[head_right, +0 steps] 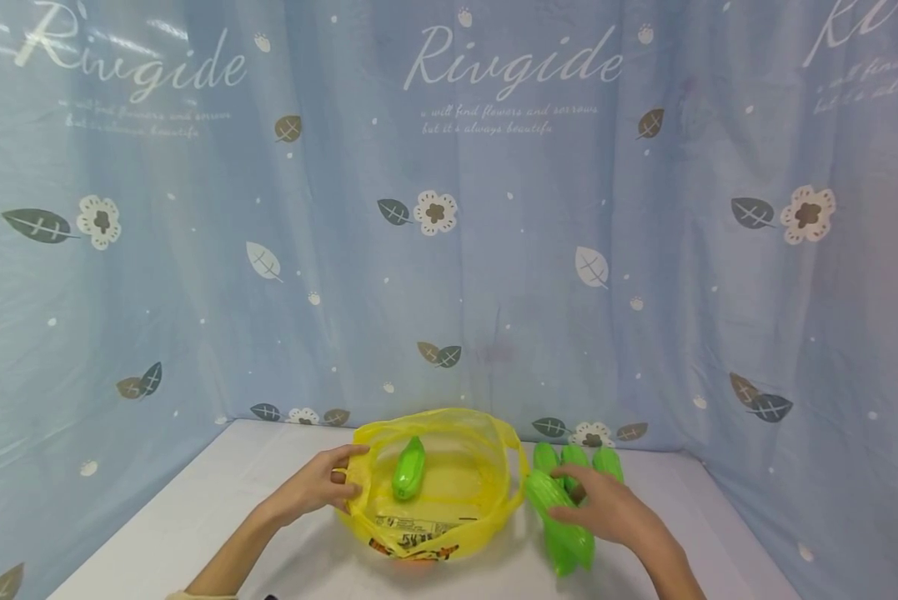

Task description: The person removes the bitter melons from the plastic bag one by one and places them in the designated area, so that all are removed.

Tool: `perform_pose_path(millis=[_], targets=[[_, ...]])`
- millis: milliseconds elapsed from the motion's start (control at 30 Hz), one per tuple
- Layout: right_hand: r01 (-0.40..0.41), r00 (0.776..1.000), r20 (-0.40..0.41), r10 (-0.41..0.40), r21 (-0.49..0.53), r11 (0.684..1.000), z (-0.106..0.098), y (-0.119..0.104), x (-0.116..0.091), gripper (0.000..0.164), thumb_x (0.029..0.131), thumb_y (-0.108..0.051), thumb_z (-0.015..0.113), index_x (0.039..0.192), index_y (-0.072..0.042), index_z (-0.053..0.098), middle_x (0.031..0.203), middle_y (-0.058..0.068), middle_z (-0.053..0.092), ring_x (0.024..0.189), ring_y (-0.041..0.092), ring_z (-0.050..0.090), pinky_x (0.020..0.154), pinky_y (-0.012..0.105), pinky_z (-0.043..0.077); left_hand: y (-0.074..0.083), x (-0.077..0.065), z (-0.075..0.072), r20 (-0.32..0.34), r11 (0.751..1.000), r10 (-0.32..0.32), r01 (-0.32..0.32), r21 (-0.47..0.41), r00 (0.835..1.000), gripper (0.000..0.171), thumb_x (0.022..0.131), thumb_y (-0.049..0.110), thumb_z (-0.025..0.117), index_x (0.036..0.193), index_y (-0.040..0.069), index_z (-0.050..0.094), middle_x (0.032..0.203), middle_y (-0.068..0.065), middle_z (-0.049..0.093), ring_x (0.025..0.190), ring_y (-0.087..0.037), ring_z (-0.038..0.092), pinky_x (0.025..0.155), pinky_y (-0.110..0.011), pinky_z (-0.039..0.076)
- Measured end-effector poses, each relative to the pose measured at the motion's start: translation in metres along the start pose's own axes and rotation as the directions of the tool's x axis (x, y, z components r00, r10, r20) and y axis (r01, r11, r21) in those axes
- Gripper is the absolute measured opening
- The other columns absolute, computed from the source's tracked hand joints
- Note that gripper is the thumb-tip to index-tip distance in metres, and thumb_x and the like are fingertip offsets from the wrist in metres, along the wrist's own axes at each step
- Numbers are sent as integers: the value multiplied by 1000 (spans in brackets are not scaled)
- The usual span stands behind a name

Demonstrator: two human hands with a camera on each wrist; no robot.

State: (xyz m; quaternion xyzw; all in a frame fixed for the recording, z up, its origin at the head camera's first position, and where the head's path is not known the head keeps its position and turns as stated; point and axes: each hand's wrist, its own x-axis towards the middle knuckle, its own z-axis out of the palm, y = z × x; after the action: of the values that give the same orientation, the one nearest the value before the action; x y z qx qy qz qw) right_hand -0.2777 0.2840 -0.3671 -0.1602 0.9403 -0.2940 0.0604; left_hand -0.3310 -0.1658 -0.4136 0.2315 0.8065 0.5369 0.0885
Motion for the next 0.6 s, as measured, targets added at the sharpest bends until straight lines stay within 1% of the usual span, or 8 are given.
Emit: perform_pose_path(millis=[67,133,233,400,600], targets=[[-9,1000,0,9,12,1000,0,4,-1,64,85,-37,75,136,-5,54,93,6,66,77,19,62,59,32,52,0,0,0,2,1000,0,0,1,1000,72,89,4,66,148,-10,29,113,-23,64,91,-24,69,65,-37,63],[-35,999,-5,35,17,999,0,8,-2,65,84,-38,75,136,-5,53,92,6,66,71,18,61,57,32,52,0,0,0,3,1000,1,-1,4,1000,72,89,4,66,148,-10,29,114,-24,64,91,-23,69,65,-37,63],[-81,997,-13,81,31,996,-3,12,-4,68,83,-38,76,137,-5,53,94,8,66,67,19,62,56,33,53,0,0,0,6,1000,2,-3,9,1000,72,89,5,66,148,-10,29,116,-23,63,91,-22,69,65,-36,63],[-113,993,-26,115,49,992,-9,19,-7,70,84,-37,76,139,-3,50,96,10,66,74,19,64,57,34,57,0,1,0,9,1000,-4,4,19,1000,71,89,6,67,148,-10,30,114,-22,64,91,-21,68,66,-36,63],[-160,986,-44,162,60,985,-12,24,-9,71,82,-37,77,139,-2,50,94,8,68,79,20,66,57,36,59,0,1,1,-7,999,-16,16,28,1000,71,89,5,67,148,-9,31,113,-20,64,92,-22,68,66,-36,63]])
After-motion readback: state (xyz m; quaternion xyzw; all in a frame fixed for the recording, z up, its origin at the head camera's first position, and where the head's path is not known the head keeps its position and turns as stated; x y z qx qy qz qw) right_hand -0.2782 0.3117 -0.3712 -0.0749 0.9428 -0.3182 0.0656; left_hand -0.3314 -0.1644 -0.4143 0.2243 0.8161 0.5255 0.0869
